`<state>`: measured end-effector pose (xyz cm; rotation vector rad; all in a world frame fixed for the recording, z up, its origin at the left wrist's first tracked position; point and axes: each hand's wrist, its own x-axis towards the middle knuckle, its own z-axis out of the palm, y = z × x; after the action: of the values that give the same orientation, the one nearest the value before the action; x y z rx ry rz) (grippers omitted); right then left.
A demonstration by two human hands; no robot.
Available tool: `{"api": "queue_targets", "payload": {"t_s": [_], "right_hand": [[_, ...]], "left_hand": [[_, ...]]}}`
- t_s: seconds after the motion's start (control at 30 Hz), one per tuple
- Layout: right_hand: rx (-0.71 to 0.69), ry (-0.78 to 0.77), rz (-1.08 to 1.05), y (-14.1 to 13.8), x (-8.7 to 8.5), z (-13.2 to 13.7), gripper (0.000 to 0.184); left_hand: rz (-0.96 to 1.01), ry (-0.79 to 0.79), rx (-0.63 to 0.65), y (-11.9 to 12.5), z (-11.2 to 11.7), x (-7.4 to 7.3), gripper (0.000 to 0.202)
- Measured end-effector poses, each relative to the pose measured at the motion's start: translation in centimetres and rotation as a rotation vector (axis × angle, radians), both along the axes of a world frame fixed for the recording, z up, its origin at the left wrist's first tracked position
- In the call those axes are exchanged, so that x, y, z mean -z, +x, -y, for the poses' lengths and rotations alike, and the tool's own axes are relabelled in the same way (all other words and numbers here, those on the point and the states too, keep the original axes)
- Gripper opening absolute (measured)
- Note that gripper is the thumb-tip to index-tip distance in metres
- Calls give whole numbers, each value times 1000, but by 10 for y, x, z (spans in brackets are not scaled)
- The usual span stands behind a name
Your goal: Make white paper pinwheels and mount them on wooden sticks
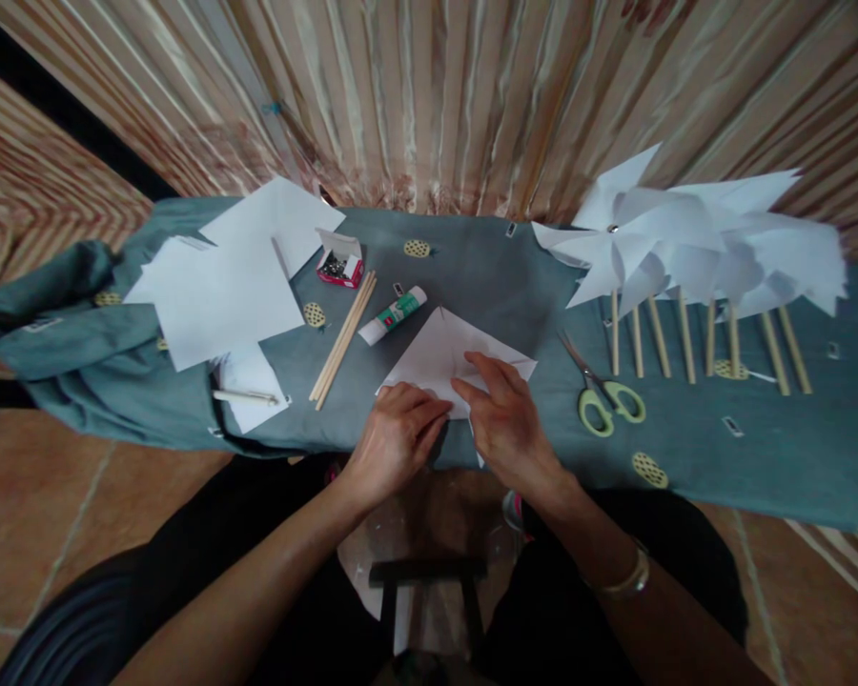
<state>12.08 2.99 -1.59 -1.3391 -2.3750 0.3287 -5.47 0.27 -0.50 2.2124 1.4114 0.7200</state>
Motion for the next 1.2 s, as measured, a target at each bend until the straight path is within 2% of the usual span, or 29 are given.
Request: {"api": "queue_targets", "payload": {"t_s": [0.27,0.53,0.77,0.93,1.03,1.2], "right_hand": [[30,-15,-1,-6,1,4,40],[-15,23,-41,-10,7,11,42],[36,29,-285,4,7,-19,38],[164,43,-203,16,3,-39,43],[178,20,-176,23,0,-44,43],[263,-129,-256,37,-11,-48,36]], "left_hand": [[-70,-4,-23,-1,3,-1,21],[-173,90,53,2,-2,-4,19],[-194,133,65,1,-1,-2,18],[-199,147,78,0,-1,-2,19],[-206,157,100,-2,-2,-4,20],[-198,164,148,-7,-4,-5,21]]}}
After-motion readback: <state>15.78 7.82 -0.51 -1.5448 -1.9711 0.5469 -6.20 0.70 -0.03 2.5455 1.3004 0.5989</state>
